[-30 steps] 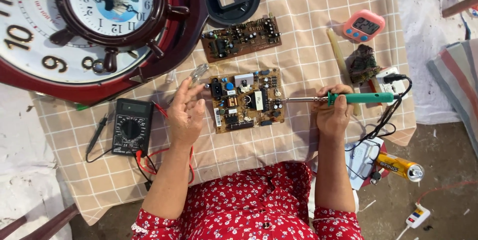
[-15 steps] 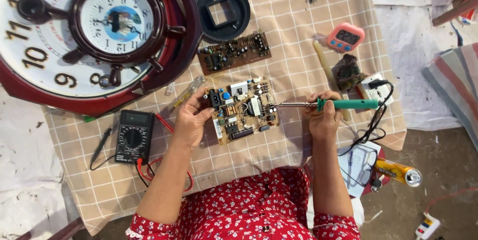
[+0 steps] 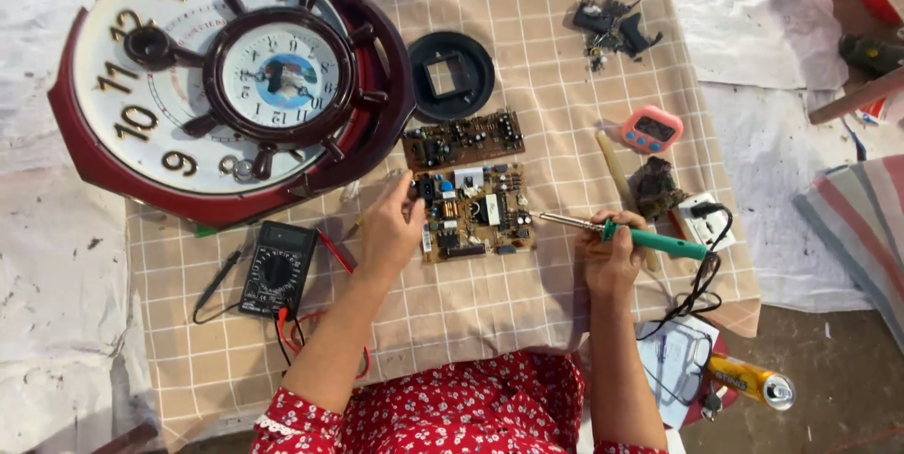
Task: Soldering electronic components onto a circuit board using a soldering iron at a repair station.
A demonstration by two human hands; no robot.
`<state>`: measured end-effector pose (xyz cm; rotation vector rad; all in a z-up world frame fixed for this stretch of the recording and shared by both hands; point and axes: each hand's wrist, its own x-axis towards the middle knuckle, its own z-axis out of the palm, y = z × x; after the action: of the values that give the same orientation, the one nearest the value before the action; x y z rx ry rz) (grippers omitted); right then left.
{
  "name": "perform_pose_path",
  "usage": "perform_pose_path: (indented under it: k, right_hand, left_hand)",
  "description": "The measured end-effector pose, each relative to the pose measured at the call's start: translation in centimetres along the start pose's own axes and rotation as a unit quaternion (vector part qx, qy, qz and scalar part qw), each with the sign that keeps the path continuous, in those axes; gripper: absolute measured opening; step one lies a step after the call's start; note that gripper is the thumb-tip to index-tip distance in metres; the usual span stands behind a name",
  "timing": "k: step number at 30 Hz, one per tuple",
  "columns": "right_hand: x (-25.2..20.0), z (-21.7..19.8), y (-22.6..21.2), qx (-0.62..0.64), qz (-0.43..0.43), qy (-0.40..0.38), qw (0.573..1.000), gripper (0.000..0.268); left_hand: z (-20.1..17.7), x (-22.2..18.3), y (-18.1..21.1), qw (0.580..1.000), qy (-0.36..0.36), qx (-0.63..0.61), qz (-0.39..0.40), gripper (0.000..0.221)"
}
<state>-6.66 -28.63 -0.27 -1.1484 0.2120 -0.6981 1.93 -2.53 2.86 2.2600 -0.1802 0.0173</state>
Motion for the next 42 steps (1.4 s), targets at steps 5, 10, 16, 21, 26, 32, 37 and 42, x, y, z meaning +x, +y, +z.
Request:
perform_pose_path:
  k: [5, 10, 16, 21, 26, 32, 37, 42]
  right_hand:
    - [-0.1, -1.3, 0.6, -0.01, 0.01, 0.036, 0.999, 0.019]
    - [0.0, -1.8, 1.1, 0.013, 0.001, 0.07, 0.997, 0.021]
    - [0.2, -1.1, 0.8, 0.008, -0.002, 0.056, 0.998, 0.021]
    - [0.3, -1.0, 0.9, -0.011, -0.002, 0.04, 0.999, 0.021]
    - [0.5, -1.7, 1.6, -0.009, 0.0, 0.039, 0.999, 0.022]
    - [0.5, -2.1, 1.8, -0.01, 0.009, 0.043, 0.999, 0.024]
    - [0.7, -1.9, 1.9, -0.026, 0.004, 0.04, 0.999, 0.023]
    - [0.6, -2.6, 2.5, -0.032, 0.001, 0.044, 0.998, 0.023]
  left_hand:
    - [0.7, 0.3, -3.2, 0.98, 0.093, 0.094, 0.15, 0.036]
    - [0.3, -0.3, -2.7, 0.985, 0.026, 0.06, 0.156, 0.028]
    - [2.4, 0.0, -6.4, 0.976, 0.085, 0.096, 0.173, 0.027]
    - [1.9, 0.2, -5.7, 0.975, 0.087, 0.081, 0.188, 0.024]
    - [2.1, 0.2, -6.0, 0.977, 0.085, 0.076, 0.18, 0.023]
    - [1.2, 0.5, -4.6, 0.982, 0.072, 0.042, 0.168, 0.023]
    - [1.0, 0.8, -4.4, 0.981, 0.068, 0.053, 0.174, 0.023]
    - [0.8, 1.0, -4.2, 0.978, 0.064, 0.07, 0.186, 0.024]
